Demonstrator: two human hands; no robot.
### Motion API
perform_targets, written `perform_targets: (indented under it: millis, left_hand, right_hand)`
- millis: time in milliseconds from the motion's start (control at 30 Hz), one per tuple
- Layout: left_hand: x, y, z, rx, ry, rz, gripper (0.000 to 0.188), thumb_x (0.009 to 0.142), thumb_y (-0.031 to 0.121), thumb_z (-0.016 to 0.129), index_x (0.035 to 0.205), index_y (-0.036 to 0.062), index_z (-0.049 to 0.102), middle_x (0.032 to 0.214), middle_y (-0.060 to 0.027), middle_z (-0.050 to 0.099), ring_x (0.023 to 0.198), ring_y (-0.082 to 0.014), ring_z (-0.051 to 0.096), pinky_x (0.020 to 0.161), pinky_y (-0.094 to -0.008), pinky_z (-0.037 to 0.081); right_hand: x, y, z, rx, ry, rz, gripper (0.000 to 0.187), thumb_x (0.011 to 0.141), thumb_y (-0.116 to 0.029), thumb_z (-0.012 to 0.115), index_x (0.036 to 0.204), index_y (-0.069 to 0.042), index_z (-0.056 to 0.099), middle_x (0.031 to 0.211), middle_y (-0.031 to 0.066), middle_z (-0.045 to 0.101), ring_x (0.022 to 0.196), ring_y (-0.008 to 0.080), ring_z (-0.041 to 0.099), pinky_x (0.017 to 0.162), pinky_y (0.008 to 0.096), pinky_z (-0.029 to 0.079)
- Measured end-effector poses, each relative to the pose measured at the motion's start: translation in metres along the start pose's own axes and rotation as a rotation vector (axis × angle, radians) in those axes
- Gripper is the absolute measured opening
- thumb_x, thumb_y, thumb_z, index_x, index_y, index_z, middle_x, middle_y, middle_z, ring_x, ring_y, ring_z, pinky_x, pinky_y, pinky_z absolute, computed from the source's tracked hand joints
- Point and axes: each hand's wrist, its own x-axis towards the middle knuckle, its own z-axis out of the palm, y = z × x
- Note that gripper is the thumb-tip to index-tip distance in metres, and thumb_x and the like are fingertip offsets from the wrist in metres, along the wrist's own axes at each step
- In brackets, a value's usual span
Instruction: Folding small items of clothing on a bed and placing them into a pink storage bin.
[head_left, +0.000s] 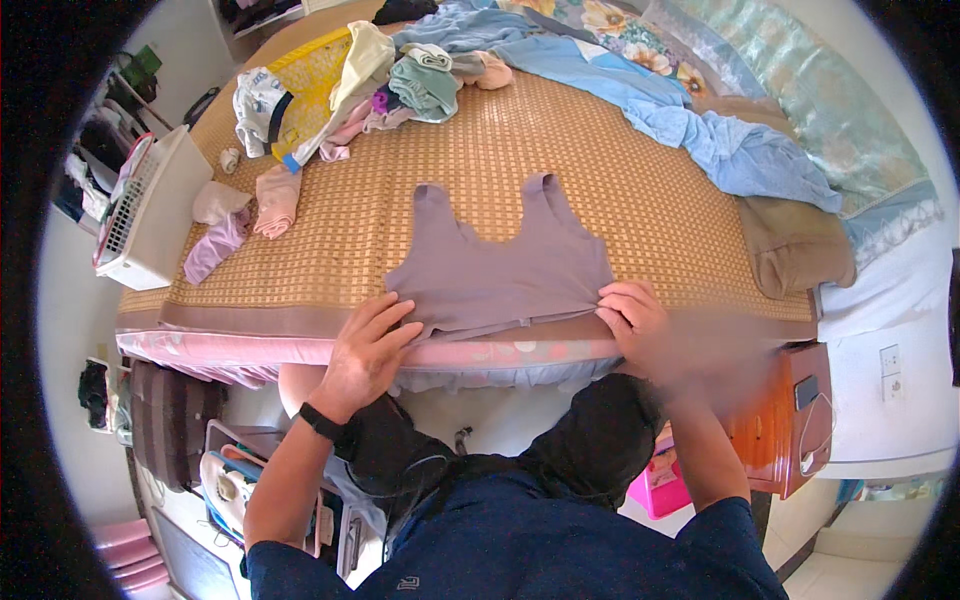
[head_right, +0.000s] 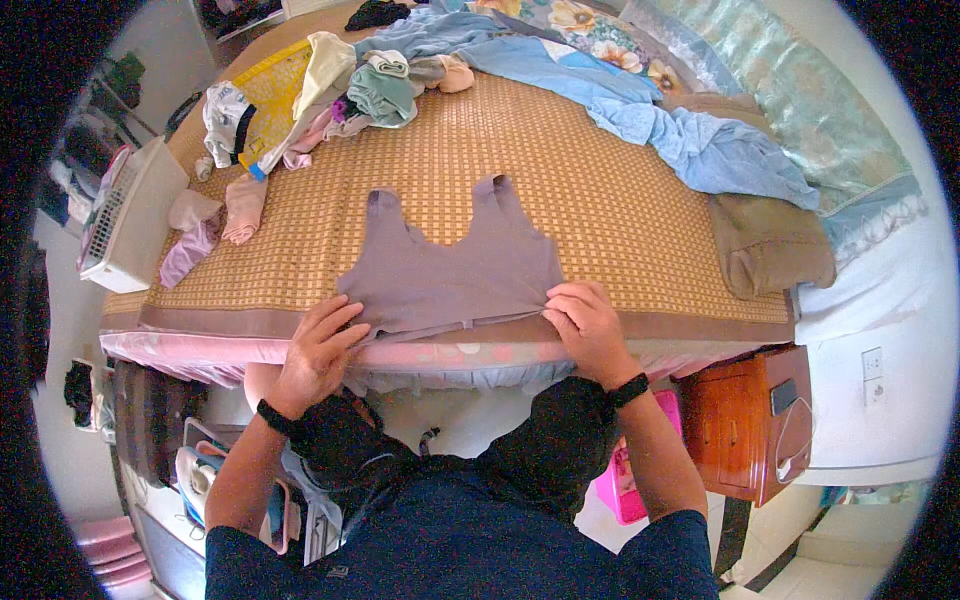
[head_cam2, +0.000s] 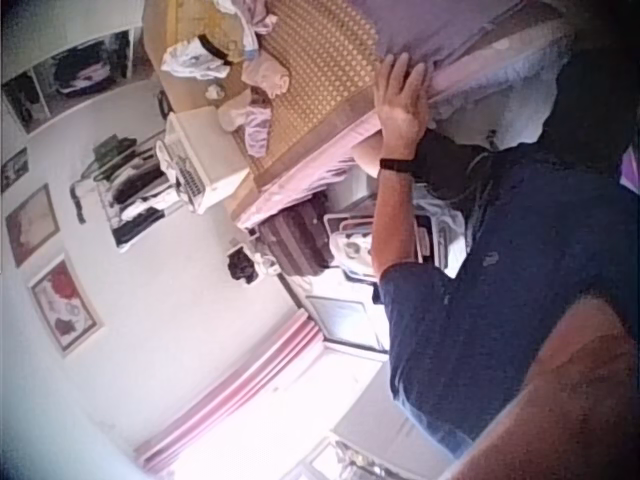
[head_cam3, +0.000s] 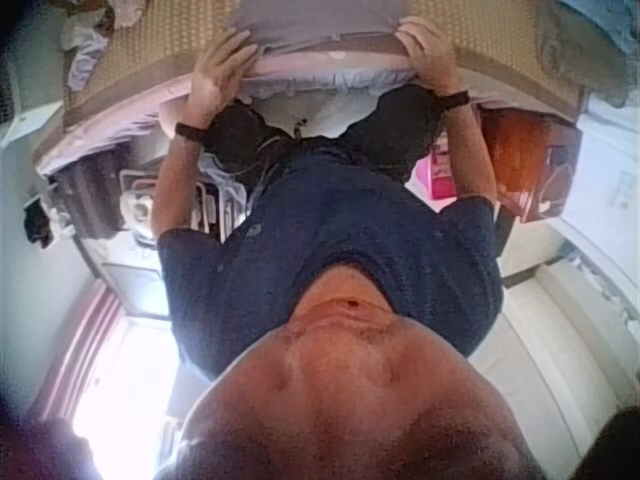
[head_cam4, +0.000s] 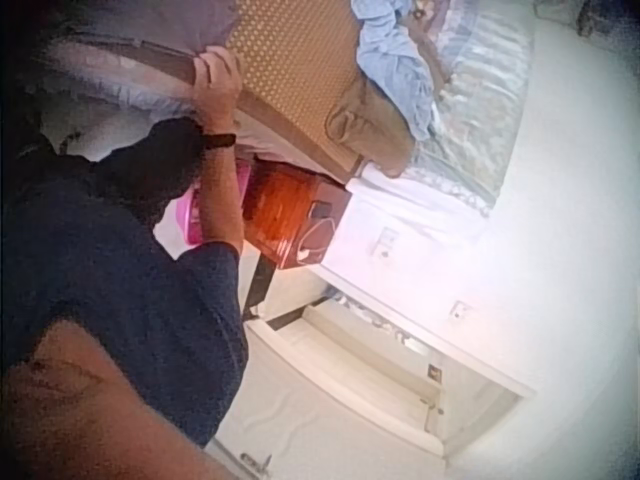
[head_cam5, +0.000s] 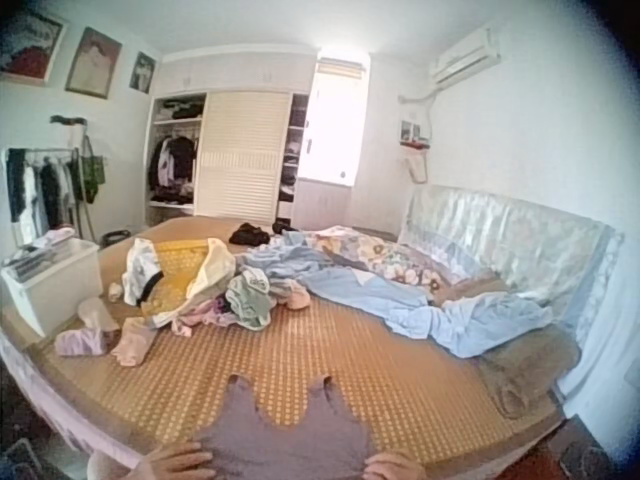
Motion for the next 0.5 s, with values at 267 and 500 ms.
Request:
perform_targets:
  millis: [267, 500]
  left_hand:
    - [0.016, 0.018, -0.032, -0.107, 0.112, -0.051, 0.030, 0.090, -0.005, 0.078, 0.120, 0.0014, 0.076, 0.121, -0.0151, 0.078, 0.121, -0.0394, 0.071, 0.106, -0.0519, 0.056]
    - [0.050, 0.054, -0.091, -0.257, 0.272, -0.482, 0.021, 0.110, 0.006, 0.066, 0.125, -0.0027, 0.077, 0.109, -0.0124, 0.079, 0.100, -0.0155, 0.071, 0.090, -0.0311, 0.057]
  right_hand:
    - [0.005, -0.028, -0.015, 0.092, 0.059, 0.118, 0.012, 0.100, -0.009, 0.077, 0.110, -0.003, 0.074, 0.116, 0.0139, 0.079, 0.109, 0.0316, 0.073, 0.098, 0.0428, 0.058]
    - [0.036, -0.060, -0.053, 0.182, 0.193, 0.244, 0.016, 0.108, -0.014, 0.075, 0.116, 0.000, 0.076, 0.102, 0.0019, 0.076, 0.091, 0.0090, 0.069, 0.082, 0.0273, 0.056]
